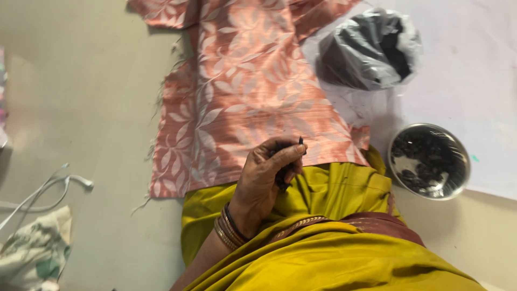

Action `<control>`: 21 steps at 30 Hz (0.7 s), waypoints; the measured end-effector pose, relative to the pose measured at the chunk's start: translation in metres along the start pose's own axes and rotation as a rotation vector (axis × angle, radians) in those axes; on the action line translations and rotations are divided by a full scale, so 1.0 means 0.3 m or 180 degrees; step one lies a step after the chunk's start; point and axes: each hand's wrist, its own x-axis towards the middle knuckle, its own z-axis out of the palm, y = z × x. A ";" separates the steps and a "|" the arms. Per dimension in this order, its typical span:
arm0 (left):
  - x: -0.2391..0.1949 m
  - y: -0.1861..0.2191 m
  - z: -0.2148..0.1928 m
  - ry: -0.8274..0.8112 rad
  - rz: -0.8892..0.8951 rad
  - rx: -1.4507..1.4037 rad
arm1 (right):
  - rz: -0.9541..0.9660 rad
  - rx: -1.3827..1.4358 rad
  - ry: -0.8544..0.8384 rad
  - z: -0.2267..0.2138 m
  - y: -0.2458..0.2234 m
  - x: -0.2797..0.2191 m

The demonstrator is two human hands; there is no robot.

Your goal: Attaching small black tassels to a piece of pink patterned fabric by hand using a needle and thread.

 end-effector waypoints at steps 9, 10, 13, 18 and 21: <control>-0.001 -0.039 0.019 -0.0136 -0.0185 0.0504 | -0.0966 0.3439 -0.1995 -0.010 -0.794 -0.068; -0.008 -0.031 0.020 -0.0122 -0.0191 0.0527 | -0.0970 0.3466 -0.1998 0.006 -0.812 -0.071; -0.013 -0.019 0.017 -0.0011 -0.0170 0.0361 | -0.0956 0.3390 -0.2562 0.051 -0.827 -0.065; -0.012 -0.018 -0.005 -0.0161 -0.0089 0.0288 | 0.0222 0.3114 -0.1879 0.108 -0.693 -0.069; -0.008 -0.029 -0.009 -0.0246 -0.0122 0.0216 | 0.0539 0.3118 -0.1204 0.064 -0.764 -0.063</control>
